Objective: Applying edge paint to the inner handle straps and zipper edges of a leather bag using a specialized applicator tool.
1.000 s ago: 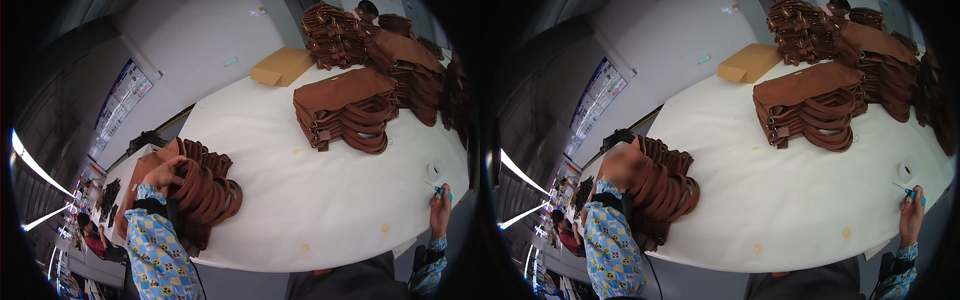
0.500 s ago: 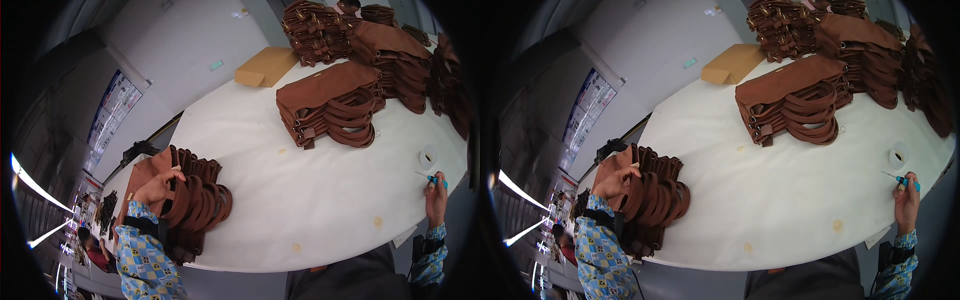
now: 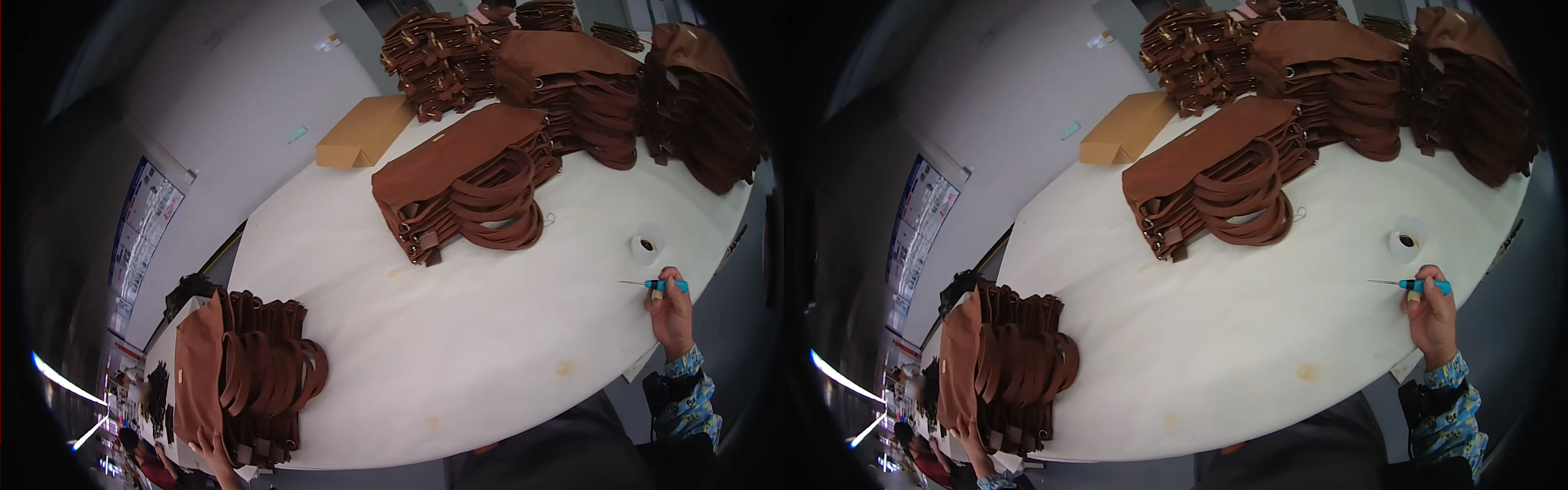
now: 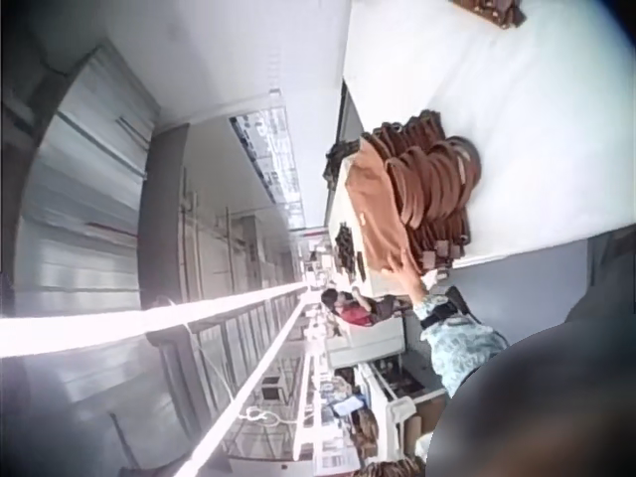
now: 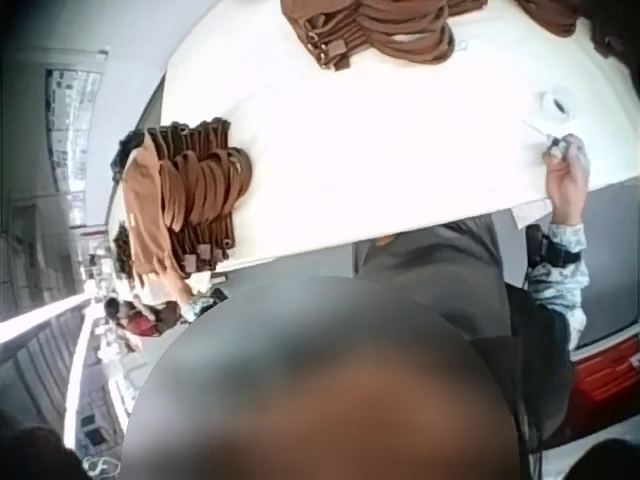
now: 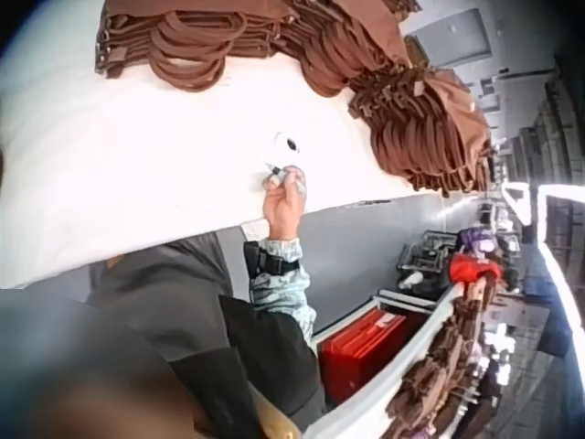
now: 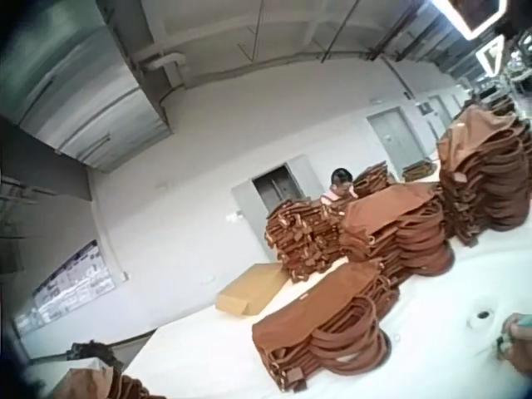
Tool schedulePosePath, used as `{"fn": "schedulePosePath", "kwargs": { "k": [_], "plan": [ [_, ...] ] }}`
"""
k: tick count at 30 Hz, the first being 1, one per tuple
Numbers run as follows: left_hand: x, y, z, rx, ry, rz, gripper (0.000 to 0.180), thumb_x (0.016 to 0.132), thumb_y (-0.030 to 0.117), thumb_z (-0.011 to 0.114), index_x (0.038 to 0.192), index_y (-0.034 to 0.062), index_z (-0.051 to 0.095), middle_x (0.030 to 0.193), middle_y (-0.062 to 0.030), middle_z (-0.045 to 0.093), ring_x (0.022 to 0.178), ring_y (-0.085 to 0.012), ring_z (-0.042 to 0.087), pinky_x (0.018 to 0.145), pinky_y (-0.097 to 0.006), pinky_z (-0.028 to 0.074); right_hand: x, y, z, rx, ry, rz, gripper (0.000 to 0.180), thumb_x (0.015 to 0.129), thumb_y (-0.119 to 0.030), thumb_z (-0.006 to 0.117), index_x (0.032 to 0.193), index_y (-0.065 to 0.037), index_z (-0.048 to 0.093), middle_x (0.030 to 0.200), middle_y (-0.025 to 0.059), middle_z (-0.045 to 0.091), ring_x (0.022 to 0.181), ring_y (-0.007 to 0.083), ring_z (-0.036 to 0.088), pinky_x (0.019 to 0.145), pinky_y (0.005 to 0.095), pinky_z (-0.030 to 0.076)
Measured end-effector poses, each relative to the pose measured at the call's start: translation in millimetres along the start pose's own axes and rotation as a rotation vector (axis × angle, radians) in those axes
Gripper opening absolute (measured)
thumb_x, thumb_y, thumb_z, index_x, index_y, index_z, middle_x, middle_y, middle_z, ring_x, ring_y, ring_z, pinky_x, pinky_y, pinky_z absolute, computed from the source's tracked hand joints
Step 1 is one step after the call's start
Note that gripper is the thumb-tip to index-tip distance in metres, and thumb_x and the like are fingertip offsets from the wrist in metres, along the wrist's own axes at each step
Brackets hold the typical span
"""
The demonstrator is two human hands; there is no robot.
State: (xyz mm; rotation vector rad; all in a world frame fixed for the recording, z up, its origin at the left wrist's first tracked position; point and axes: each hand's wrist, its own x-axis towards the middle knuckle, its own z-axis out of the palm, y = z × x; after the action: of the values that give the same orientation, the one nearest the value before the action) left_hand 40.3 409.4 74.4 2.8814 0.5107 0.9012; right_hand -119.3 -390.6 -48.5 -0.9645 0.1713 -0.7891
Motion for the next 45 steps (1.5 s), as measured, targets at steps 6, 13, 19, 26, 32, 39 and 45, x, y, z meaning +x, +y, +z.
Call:
{"fn": "schedulePosePath", "kwargs": {
  "k": [6,13,19,26,32,39,45],
  "plan": [
    [23,23,-7,-0.04,-0.108,-0.041,0.043,0.085,0.014,0.047,0.128,0.009,0.045,0.142,-0.016,0.027,0.132,-0.0388,0.018,0.106,-0.043,0.022,-6,-7,-4,0.056,-0.028,-0.045,0.016,0.091,-0.022,0.051,0.096,-0.007,0.048,0.061,-0.0003,0.051,0.054,0.0086,0.047,0.054,0.0229,0.038],
    [-39,318,-91,-0.7,0.24,0.563,0.048,0.072,0.001,0.061,0.118,-0.0003,0.048,0.133,-0.0189,0.036,0.123,-0.0316,0.037,0.102,-0.042,0.029,-8,-7,-2,0.093,-0.045,-0.018,0.021,0.09,-0.021,0.054,0.096,-0.001,0.051,0.069,0.0061,0.054,0.061,0.012,0.052,0.056,0.023,0.042],
    [-61,541,-23,-0.748,-0.191,1.167,0.044,0.071,0.004,0.066,0.112,0.006,0.05,0.128,-0.02,0.044,0.121,-0.0382,0.039,0.097,-0.044,0.034,-13,-7,-4,-0.014,-0.047,-0.028,0.025,0.09,-0.023,0.055,0.099,0.0,0.052,0.073,0.0084,0.058,0.065,0.0133,0.055,0.058,0.0241,0.045],
    [-105,651,32,-0.233,-0.53,1.13,0.042,0.077,0.015,0.063,0.117,0.0123,0.051,0.118,-0.0075,0.054,0.114,-0.0253,0.048,0.092,-0.062,0.03,-17,-3,-6,-0.134,-0.065,-0.032,0.024,0.09,-0.021,0.055,0.099,0.001,0.054,0.075,0.0082,0.06,0.066,0.0119,0.057,0.06,0.0246,0.047],
    [-78,645,53,-0.629,-0.197,1.307,0.027,0.071,0.018,0.068,0.095,0.0069,0.065,0.089,-0.0145,0.064,0.084,-0.0337,0.061,0.072,-0.04,0.05,-22,-12,4,-0.138,-0.012,0.011,0.023,0.09,-0.02,0.054,0.1,0.001,0.054,0.075,0.0085,0.06,0.066,0.0124,0.057,0.061,0.0251,0.047],
    [-52,600,14,-0.898,-0.023,1.216,0.029,0.075,0.007,0.065,0.103,0.0048,0.059,0.089,-0.0189,0.062,0.08,-0.0362,0.06,0.066,-0.042,0.048,-14,-7,0,-0.014,0.011,0.005,0.019,0.091,-0.018,0.052,0.098,0.0,0.053,0.071,0.0083,0.058,0.063,0.014,0.055,0.059,0.0255,0.046],
    [-83,491,-50,-1.108,-0.22,1.227,0.027,0.069,-0.002,0.06,0.096,-0.0031,0.058,0.068,-0.0145,0.056,0.053,-0.0254,0.051,0.059,-0.03,0.046,-13,-6,-11,0.147,0.119,-0.159,0.021,0.095,-0.028,0.041,0.101,-0.008,0.048,0.066,0.0057,0.055,0.058,0.014,0.051,0.056,0.0253,0.04]
  ]
}}
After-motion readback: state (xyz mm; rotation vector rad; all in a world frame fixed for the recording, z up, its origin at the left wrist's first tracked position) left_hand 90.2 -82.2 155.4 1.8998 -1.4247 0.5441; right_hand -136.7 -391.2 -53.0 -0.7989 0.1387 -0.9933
